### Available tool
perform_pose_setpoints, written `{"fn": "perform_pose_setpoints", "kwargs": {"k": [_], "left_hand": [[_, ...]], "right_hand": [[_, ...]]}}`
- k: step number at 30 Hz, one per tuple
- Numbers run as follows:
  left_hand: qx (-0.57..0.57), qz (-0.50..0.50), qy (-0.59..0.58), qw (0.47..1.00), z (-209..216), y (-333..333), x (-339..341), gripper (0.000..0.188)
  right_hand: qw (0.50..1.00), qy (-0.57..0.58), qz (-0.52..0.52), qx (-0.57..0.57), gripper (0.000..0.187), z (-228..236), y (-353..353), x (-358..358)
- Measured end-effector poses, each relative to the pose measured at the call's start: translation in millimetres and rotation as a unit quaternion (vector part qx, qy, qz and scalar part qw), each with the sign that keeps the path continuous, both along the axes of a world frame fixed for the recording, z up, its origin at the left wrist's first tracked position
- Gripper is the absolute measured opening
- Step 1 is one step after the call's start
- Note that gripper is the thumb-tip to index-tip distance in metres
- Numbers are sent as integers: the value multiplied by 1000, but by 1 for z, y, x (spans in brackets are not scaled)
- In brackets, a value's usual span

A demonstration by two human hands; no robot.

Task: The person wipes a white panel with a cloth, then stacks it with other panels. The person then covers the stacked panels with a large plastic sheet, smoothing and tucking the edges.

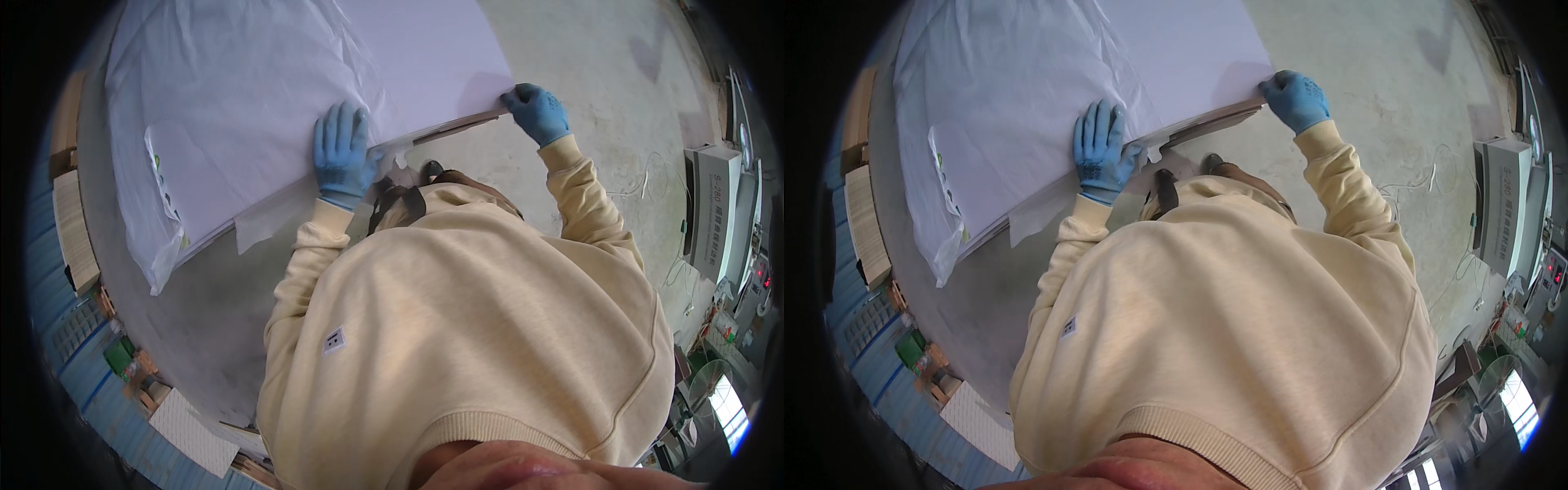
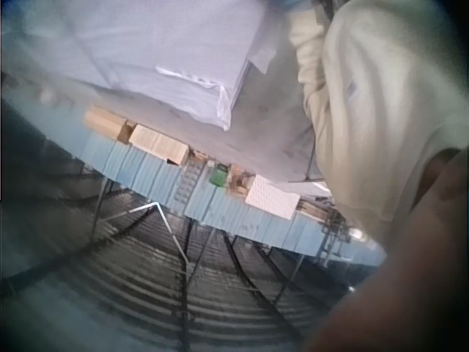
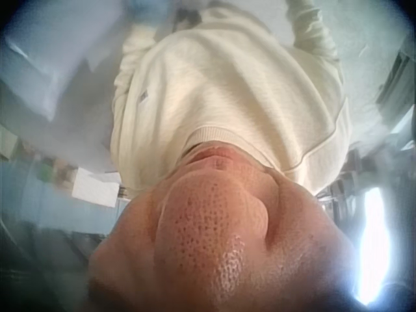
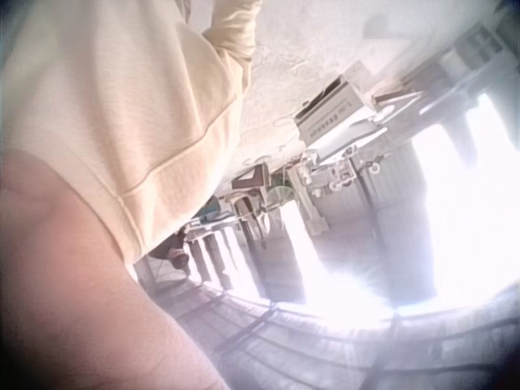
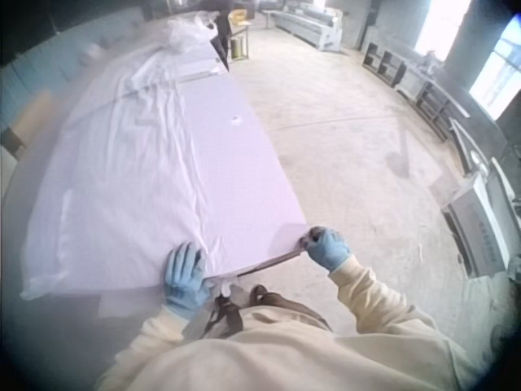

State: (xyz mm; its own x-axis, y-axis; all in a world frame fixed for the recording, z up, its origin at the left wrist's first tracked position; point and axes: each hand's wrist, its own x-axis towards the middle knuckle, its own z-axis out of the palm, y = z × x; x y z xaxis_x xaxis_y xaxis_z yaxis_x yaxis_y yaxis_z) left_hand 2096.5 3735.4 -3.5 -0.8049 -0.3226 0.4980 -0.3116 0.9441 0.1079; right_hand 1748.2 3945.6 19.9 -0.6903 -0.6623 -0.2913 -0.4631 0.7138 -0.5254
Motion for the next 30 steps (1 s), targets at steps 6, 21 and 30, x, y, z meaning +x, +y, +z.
{"fn": "perform_pose_setpoints", "kwargs": {"k": [6, 21, 30], "left_hand": [[-10, 6, 0, 1000, -2, 2, -2, 67], [-28, 15, -7, 999, -5, 1, -1, 63], [-32, 18, -3, 999, -3, 0, -2, 62]], "right_hand": [[985, 120, 104, -69, 37, 2, 12, 17], [988, -106, -69, 89, 46, 9, 21, 31], [796, -499, -294, -179, 49, -10, 8, 28]]}}
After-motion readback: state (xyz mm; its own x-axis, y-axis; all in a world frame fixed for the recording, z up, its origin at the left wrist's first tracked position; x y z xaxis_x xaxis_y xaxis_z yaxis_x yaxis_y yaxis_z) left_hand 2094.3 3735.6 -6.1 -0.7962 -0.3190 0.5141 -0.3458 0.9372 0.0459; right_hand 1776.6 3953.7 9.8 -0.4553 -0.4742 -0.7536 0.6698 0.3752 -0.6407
